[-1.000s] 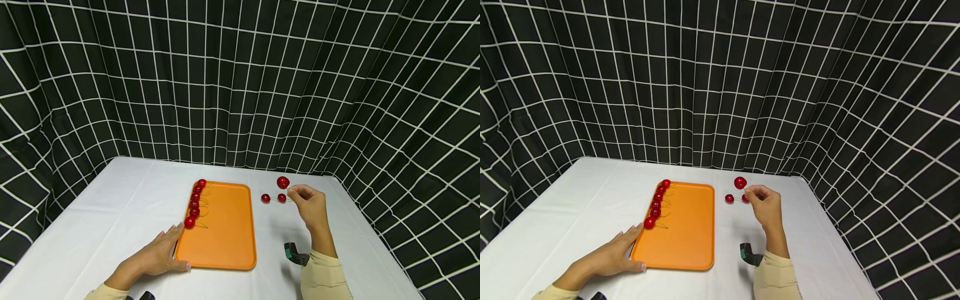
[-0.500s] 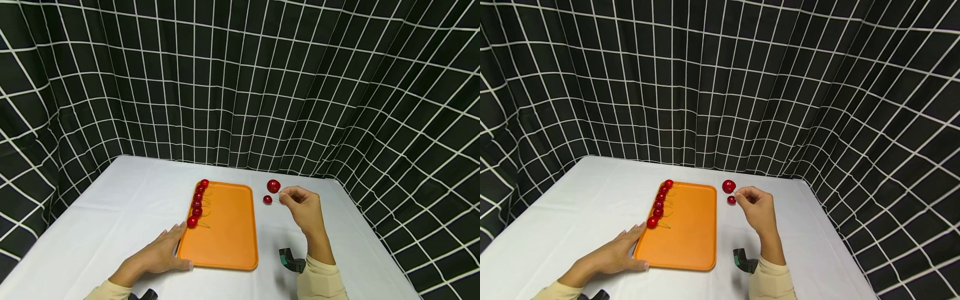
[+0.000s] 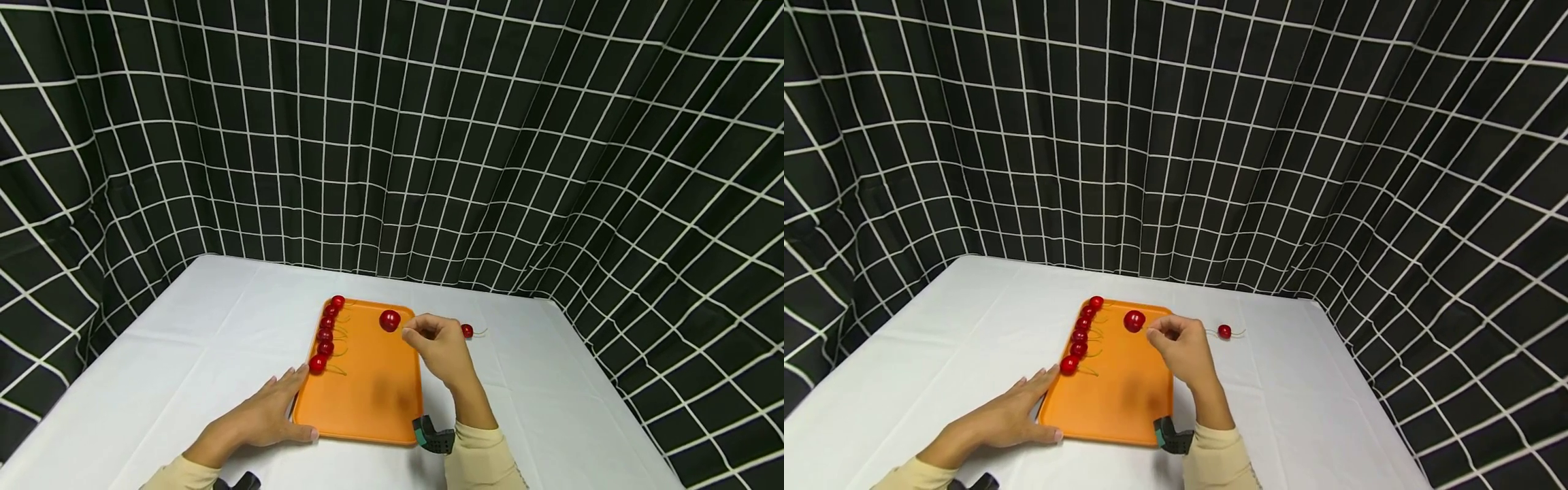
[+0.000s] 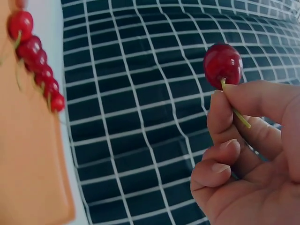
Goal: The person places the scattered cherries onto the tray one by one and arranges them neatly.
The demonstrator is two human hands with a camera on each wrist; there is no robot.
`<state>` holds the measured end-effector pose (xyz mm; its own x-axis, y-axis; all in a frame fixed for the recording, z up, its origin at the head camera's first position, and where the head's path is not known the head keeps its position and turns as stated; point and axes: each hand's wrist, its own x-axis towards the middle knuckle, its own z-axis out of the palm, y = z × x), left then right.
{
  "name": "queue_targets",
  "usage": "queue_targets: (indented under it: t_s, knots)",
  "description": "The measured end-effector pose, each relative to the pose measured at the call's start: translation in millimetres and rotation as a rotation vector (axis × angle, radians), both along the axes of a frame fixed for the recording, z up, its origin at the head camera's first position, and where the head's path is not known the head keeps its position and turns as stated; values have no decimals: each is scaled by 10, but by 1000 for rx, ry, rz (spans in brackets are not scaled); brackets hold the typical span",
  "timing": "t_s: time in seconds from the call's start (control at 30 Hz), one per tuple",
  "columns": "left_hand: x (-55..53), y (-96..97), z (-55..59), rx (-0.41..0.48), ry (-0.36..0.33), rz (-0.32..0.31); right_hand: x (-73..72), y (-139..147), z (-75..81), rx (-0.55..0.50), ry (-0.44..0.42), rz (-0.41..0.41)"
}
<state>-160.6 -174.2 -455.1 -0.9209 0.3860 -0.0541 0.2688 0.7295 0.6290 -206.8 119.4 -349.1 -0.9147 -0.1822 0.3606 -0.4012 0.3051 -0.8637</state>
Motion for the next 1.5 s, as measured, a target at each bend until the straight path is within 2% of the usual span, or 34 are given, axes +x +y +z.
queue_targets:
  t_s: [0.33, 0.57, 0.67, 0.83, 1.17, 1.33, 1.5]
  knots:
    - [-51, 9, 21, -27, 23, 2, -144, -325, -291, 83, -89, 97]
    - [-58, 11, 30, -23, 15, 1, -201, -566, -501, 243, -175, 173]
    - [-65, 12, 33, -19, 18, -1, -211, -658, -552, 324, -200, 182]
    - [-73, -3, 13, -4, 3, 6, -222, -789, -615, 404, -262, 209]
    - [-79, -16, -6, 11, -22, 18, -226, -930, -713, 478, -293, 214]
    - [-66, -14, -15, 35, -27, 23, -212, -973, -761, 478, -333, 212]
    - [-53, 0, -20, 53, -19, 31, -197, -991, -801, 484, -315, 199]
